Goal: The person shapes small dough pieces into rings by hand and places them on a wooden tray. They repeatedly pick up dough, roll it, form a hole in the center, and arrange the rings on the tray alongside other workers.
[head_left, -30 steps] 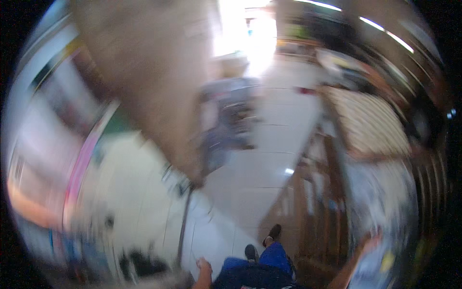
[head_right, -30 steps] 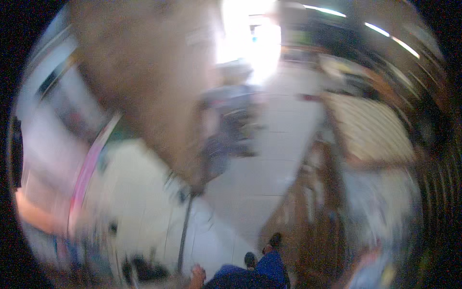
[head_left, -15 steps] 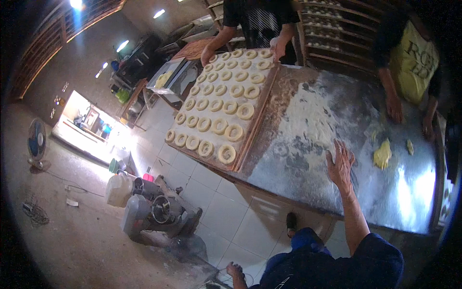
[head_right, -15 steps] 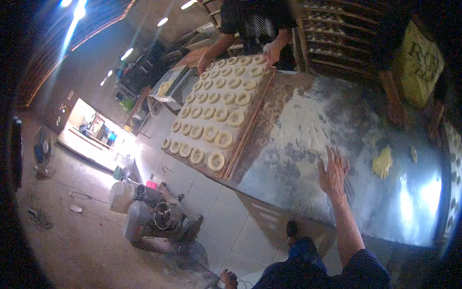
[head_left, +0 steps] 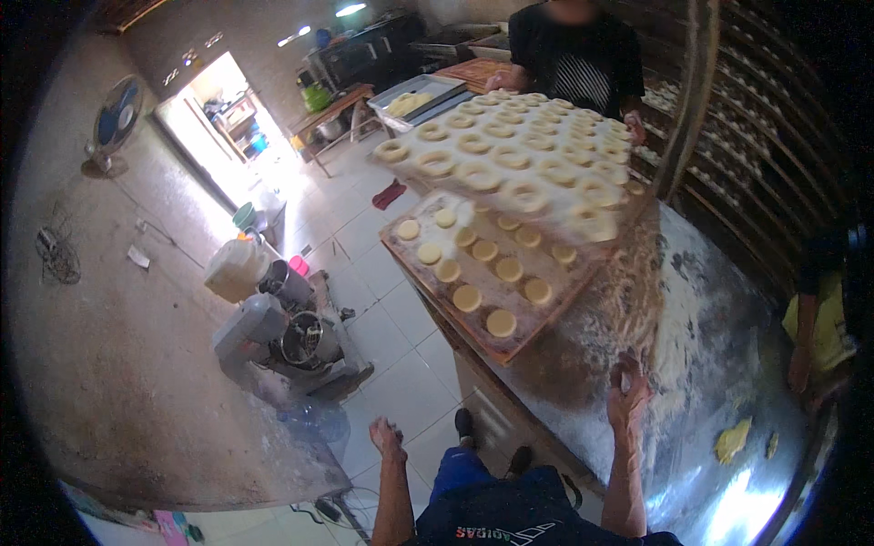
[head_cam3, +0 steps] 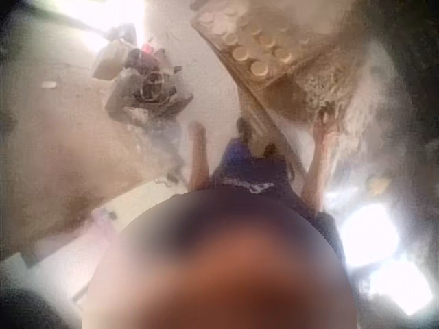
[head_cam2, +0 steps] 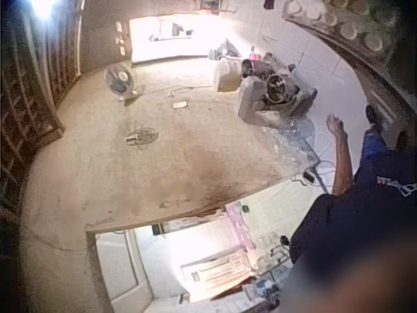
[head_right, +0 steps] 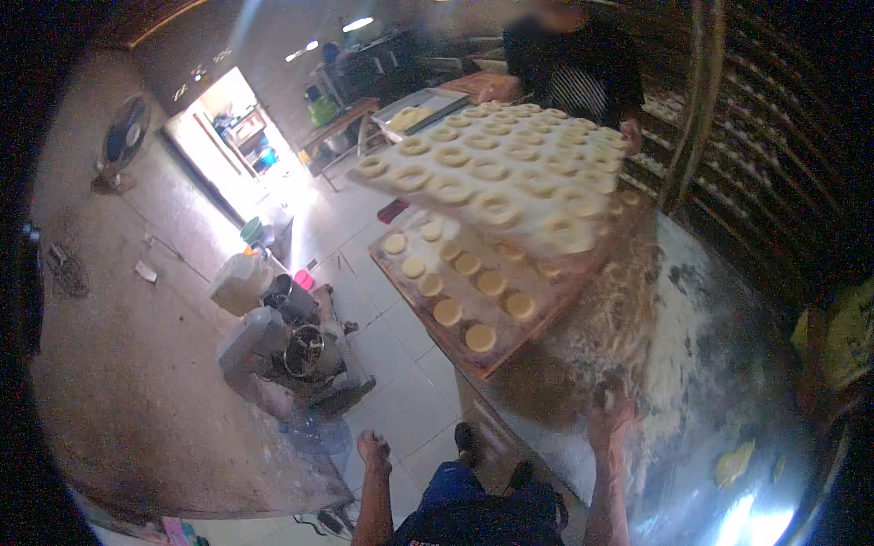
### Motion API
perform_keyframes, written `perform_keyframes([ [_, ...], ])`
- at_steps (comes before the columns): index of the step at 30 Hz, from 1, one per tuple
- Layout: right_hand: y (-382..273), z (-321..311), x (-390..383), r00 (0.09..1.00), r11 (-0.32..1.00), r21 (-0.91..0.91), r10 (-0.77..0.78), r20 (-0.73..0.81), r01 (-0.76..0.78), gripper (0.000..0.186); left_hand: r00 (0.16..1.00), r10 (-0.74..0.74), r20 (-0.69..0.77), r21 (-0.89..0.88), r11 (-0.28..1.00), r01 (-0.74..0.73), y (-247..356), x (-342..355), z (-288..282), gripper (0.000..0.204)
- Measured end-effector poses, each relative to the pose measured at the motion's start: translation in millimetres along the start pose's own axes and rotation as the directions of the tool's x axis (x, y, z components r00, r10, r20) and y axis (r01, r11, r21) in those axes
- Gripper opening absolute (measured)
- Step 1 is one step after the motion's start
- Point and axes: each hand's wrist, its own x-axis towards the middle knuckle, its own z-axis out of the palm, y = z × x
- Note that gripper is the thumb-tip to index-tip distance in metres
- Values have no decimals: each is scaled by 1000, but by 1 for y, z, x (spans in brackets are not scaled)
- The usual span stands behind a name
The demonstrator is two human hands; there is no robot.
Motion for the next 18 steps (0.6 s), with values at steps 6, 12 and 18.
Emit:
perform_keyframes([
  [6,-115,107,67,935,954,247,-235,267,169,31,553,692,463,242,502,-831,146,67,173,24],
  [12,-227,251,201,840,965,207,-246,484,164,29,456,489,744,446,145,-883,246,139,332,33],
  [18,-236,354,246,788,876,-127,-345,510,466,29,382,173,908,401,-90,-912,264,161,372,47],
])
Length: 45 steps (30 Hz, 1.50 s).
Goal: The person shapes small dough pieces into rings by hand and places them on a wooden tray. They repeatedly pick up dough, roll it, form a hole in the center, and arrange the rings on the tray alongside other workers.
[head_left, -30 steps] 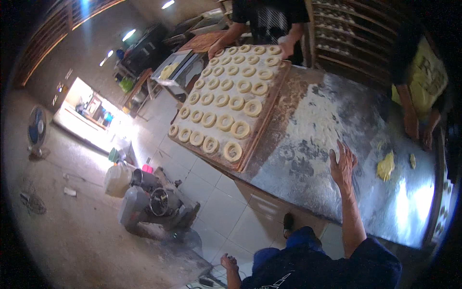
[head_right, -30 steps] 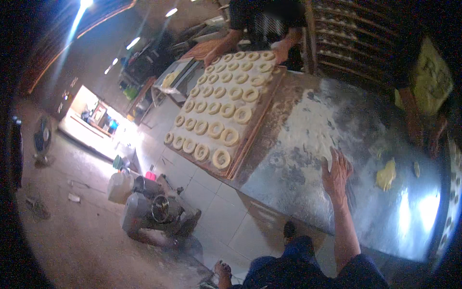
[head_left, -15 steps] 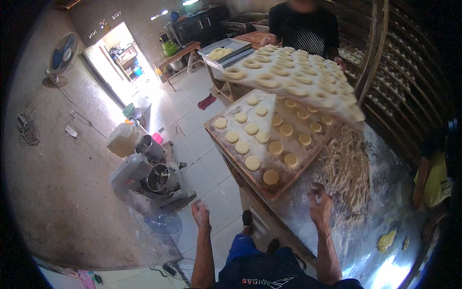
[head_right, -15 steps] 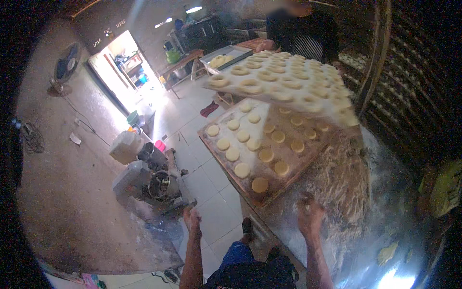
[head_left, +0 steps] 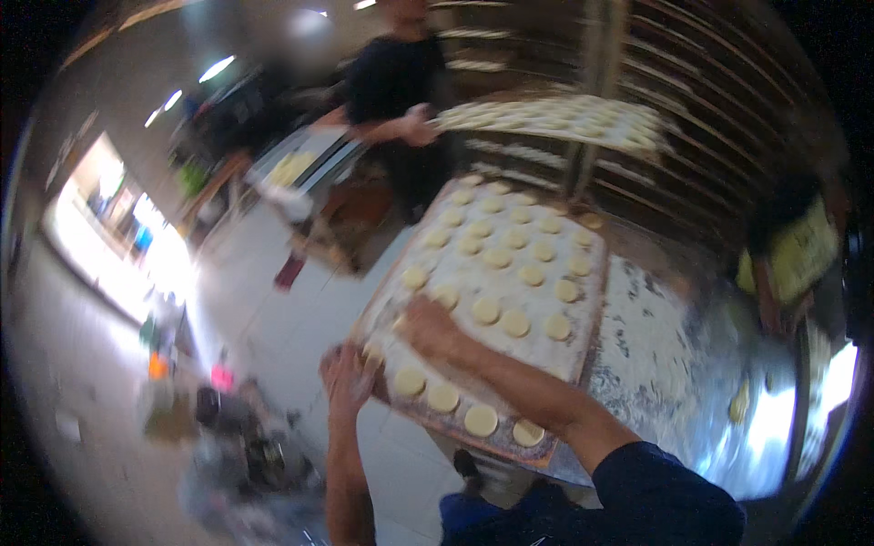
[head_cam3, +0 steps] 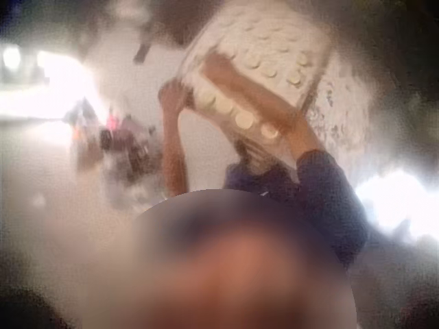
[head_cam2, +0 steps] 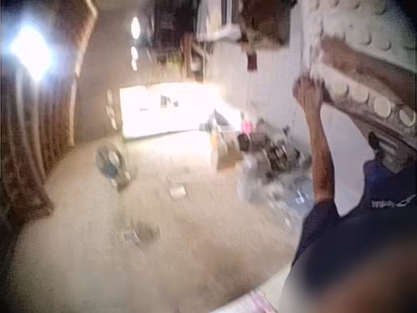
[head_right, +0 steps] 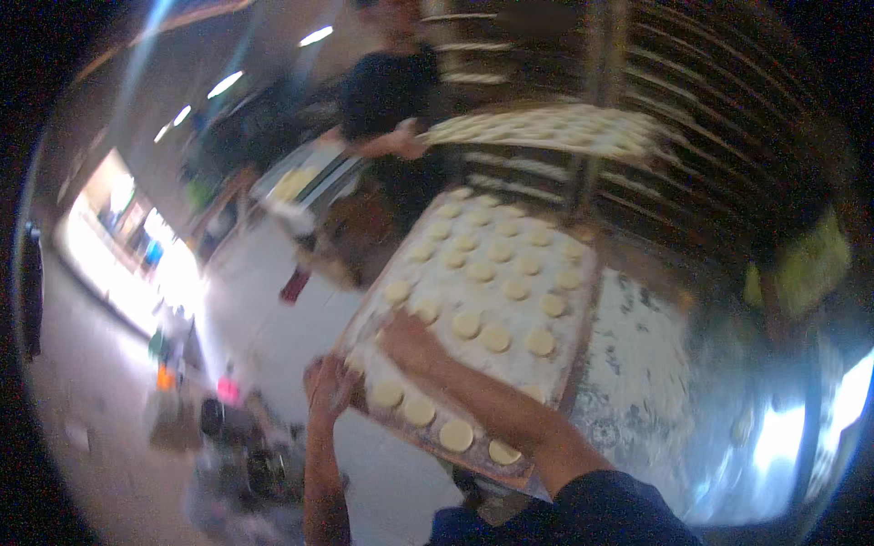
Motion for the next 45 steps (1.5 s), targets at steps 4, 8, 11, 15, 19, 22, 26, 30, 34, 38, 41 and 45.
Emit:
perform_keyframes([
  [4,-10,-12,-8,987,887,433,-151,-57,161,42,993,-38,115,-411,908,82,-8,13,-4,42],
  [8,25,-86,-128,973,701,711,196,-123,-51,47,998,65,-24,-685,726,-64,19,18,-13,36],
  [11,61,-136,-266,792,689,595,595,-139,-413,48,984,158,-87,-697,696,-173,101,5,0,37],
  [15,89,-147,-410,546,509,619,824,-150,-598,44,777,579,248,-930,366,24,291,-50,88,42],
  [19,115,-131,-469,546,560,440,820,-174,-702,40,577,748,327,-644,623,-443,426,-99,169,34],
  [22,130,-135,-497,470,661,352,733,-492,-663,35,532,846,40,-167,531,-831,462,-118,187,20],
  [26,141,-164,-509,386,480,790,859,-336,-381,32,722,605,337,-799,589,-120,455,-146,166,16],
  [30,148,-187,-499,520,436,893,791,-323,-108,34,706,572,418,-873,469,136,443,-186,134,16],
  [34,142,-184,-488,607,345,935,762,-226,-85,32,694,575,433,-877,448,176,437,-202,108,21],
  [38,126,-171,-473,611,159,976,791,-37,-147,28,762,524,382,-909,361,208,427,-193,102,42],
  [41,117,-168,-460,676,139,989,723,-141,57,34,634,642,431,-874,471,118,412,-174,98,54],
  [45,111,-172,-448,800,178,984,593,-93,-18,38,368,701,612,-759,651,23,397,-147,80,74],
])
